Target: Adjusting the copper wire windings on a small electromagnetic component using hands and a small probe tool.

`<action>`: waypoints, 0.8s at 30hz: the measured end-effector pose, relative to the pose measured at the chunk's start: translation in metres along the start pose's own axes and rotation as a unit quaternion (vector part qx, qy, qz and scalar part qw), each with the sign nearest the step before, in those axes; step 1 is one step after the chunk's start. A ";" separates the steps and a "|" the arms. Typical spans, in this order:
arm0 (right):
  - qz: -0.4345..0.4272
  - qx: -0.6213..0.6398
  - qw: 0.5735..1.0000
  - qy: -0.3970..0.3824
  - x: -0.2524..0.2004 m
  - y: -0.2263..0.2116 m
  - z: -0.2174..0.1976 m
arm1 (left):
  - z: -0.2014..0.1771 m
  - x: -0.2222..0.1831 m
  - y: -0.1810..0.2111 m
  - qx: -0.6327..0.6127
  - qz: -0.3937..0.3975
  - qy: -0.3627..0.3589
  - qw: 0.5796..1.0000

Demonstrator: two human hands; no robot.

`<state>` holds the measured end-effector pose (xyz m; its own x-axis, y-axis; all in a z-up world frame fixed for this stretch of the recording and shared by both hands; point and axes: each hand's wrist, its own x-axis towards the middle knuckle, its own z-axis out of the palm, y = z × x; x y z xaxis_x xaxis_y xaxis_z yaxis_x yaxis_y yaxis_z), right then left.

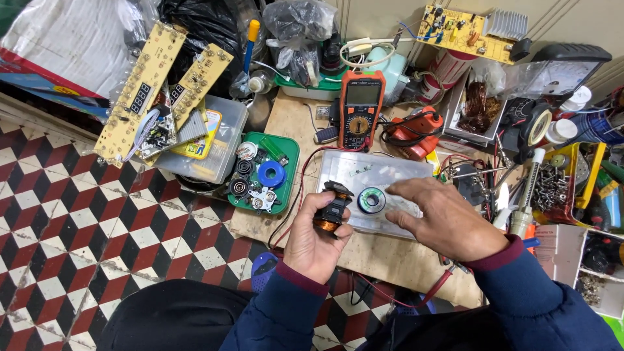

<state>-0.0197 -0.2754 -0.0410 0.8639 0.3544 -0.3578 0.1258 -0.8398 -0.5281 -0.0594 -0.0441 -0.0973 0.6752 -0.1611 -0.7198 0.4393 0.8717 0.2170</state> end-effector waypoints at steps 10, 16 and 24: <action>0.016 0.388 0.922 0.000 -0.002 -0.048 0.011 | 0.021 -0.024 -0.004 0.089 0.053 -0.001 0.995; 0.015 0.357 0.934 0.006 -0.001 -0.039 0.017 | 0.011 -0.014 -0.003 0.047 0.030 -0.004 0.998; -0.006 0.304 0.947 0.105 -0.005 -0.038 0.021 | 0.017 -0.019 -0.002 -0.009 -0.002 -0.009 1.000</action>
<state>-0.0393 -0.2370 -0.0350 0.9499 0.2191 -0.2228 -0.1136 -0.4221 -0.8994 -0.0632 -0.0510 -0.0731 0.6841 -0.1730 -0.7085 0.4309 0.8797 0.2013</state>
